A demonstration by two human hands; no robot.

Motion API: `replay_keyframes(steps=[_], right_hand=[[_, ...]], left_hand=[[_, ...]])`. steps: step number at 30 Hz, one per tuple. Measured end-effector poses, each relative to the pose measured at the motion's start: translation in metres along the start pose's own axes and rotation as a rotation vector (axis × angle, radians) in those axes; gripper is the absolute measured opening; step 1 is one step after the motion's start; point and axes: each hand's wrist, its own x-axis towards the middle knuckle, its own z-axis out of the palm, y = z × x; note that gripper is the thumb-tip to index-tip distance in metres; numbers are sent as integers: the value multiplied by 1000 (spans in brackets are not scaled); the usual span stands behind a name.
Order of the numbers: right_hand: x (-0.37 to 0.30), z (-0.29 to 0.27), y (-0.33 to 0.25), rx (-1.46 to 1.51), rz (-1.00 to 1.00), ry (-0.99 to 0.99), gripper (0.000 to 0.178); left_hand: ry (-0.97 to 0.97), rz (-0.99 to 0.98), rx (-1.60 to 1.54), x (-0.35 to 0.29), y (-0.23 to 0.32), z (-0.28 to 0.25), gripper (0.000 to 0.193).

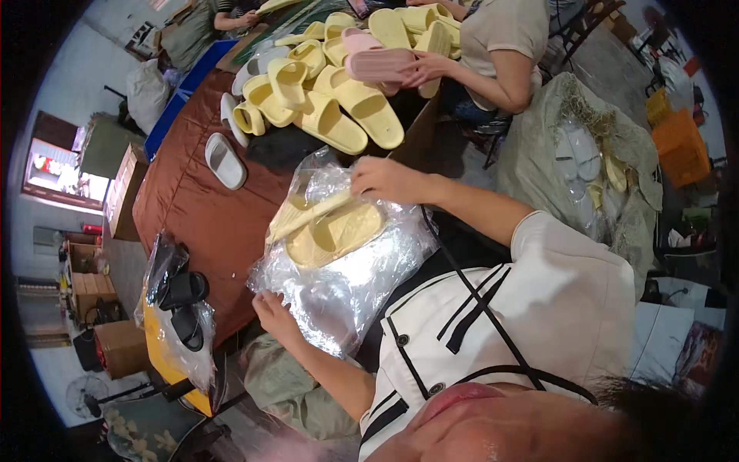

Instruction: The person trims slippers using scissors, packs pairs of slippers into plastic bags by hand, and sets them aside.

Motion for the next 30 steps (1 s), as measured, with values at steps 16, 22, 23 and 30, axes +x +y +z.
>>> replay_keyframes(steps=[16,22,23,30], right_hand=[[7,-13,-9,64,500,158,10],[-5,-12,21,610,676,-27,21],[-3,-11,19,661,669,-90,22],[18,6,24,370,421,-412,61]], left_hand=[[-234,-164,-365,30,-4,22,57],[-186,-66,-510,-29,32,1,61],[-253,-109,-470,-38,32,-2,64],[-549,-289,-584,-57,-8,-25,105]])
